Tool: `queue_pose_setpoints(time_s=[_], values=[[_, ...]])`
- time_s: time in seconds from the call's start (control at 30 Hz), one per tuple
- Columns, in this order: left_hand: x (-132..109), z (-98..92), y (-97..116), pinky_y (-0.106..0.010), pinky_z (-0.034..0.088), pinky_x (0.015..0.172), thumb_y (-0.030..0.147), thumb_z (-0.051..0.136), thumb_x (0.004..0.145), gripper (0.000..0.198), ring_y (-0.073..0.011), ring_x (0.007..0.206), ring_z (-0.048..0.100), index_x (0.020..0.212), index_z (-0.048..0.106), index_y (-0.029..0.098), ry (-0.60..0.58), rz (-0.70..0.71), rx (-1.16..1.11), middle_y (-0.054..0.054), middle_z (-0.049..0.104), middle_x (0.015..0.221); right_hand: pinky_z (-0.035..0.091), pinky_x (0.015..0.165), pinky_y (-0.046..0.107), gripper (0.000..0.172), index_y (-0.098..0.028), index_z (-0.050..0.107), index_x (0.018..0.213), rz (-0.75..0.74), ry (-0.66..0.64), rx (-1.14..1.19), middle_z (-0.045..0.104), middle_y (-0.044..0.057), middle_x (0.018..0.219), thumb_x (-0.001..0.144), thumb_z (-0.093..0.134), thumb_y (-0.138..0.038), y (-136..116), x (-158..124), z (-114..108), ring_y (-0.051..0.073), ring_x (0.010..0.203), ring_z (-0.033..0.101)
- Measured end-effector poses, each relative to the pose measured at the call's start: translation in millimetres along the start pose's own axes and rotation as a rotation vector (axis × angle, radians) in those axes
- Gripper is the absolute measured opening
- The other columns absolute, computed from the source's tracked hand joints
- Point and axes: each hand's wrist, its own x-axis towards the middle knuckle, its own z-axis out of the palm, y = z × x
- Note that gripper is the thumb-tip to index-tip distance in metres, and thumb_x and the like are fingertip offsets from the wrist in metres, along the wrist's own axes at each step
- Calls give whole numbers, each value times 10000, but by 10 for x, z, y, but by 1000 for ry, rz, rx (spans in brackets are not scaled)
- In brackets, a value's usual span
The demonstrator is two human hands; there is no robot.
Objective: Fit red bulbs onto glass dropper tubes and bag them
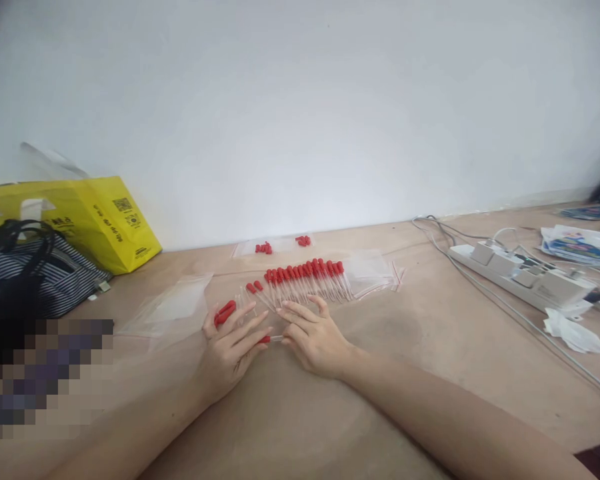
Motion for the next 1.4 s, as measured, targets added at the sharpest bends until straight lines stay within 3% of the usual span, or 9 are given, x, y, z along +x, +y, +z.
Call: queue_pose_setpoints(time_s=[0.17, 0.33, 0.57, 0.73, 0.83, 0.93, 1.13, 1.27, 1.4], values=[[36, -19, 59, -494, 58, 1007, 169, 488, 805, 129, -214, 957, 592, 812, 602, 228, -7, -38, -103, 28, 703, 793, 284, 954, 430, 111, -176, 502, 807, -5, 10, 101, 619, 79, 1030, 855, 402, -180, 13, 20, 27, 172, 1134, 436], [32, -10, 123, -478, 44, 1009, 176, 454, 818, 161, -203, 944, 598, 733, 585, 218, -22, -92, -157, 43, 685, 659, 306, 961, 429, 97, -181, 491, 814, -34, 39, 170, 628, 73, 986, 856, 405, -196, 29, 19, 60, 166, 1134, 434], [-26, 48, 5, -504, 68, 979, 238, 455, 830, 163, -231, 1006, 552, 812, 617, 252, -51, -111, -141, 28, 700, 824, 320, 922, 393, 152, -192, 541, 808, 18, -33, 190, 626, 42, 968, 865, 413, -248, 78, 61, 53, 170, 1068, 460], [-62, 21, -125, -510, 83, 962, 271, 459, 834, 162, -231, 1015, 529, 812, 619, 285, -120, -95, -81, 40, 680, 930, 322, 738, 330, 146, -216, 603, 877, 15, -114, 55, 601, 26, 781, 834, 478, -278, 109, 51, -5, 157, 792, 480], [-63, -22, -218, -502, 93, 951, 305, 481, 821, 150, -239, 1039, 504, 915, 598, 306, -185, -93, -10, 11, 640, 1042, 271, 670, 309, 154, -223, 615, 901, 93, -147, 3, 575, 27, 734, 823, 484, -245, 82, 34, -1, 150, 736, 450], [-78, -66, -384, -504, 113, 934, 342, 471, 810, 262, -256, 1040, 490, 1057, 529, 276, -165, -229, 81, -48, 605, 1098, 247, 649, 293, 160, -213, 605, 920, 283, -117, 12, 584, 25, 738, 814, 486, -221, 56, 89, 68, 150, 741, 455], [-188, -111, -791, -455, 271, 780, 326, 474, 761, 156, -267, 898, 520, 790, 603, 242, -135, -649, 234, -50, 647, 890, 238, 673, 299, 119, -187, 531, 873, 619, -64, 15, 605, 6, 700, 765, 482, -202, 50, 487, 407, 170, 774, 493], [-218, -123, -878, -451, 293, 730, 342, 489, 722, 167, -283, 885, 511, 713, 625, 245, -221, -745, 258, -54, 639, 867, 226, 684, 316, 107, -186, 523, 836, 703, -133, -35, 625, 25, 753, 744, 471, -196, 42, 747, 645, 191, 800, 505], [-219, -117, -882, -466, 304, 702, 362, 504, 694, 178, -304, 873, 508, 690, 635, 243, -291, -761, 268, -70, 636, 868, 222, 704, 338, 95, -178, 546, 793, 711, -190, -81, 633, 45, 760, 745, 469, -205, 55, 823, 748, 207, 813, 507]])
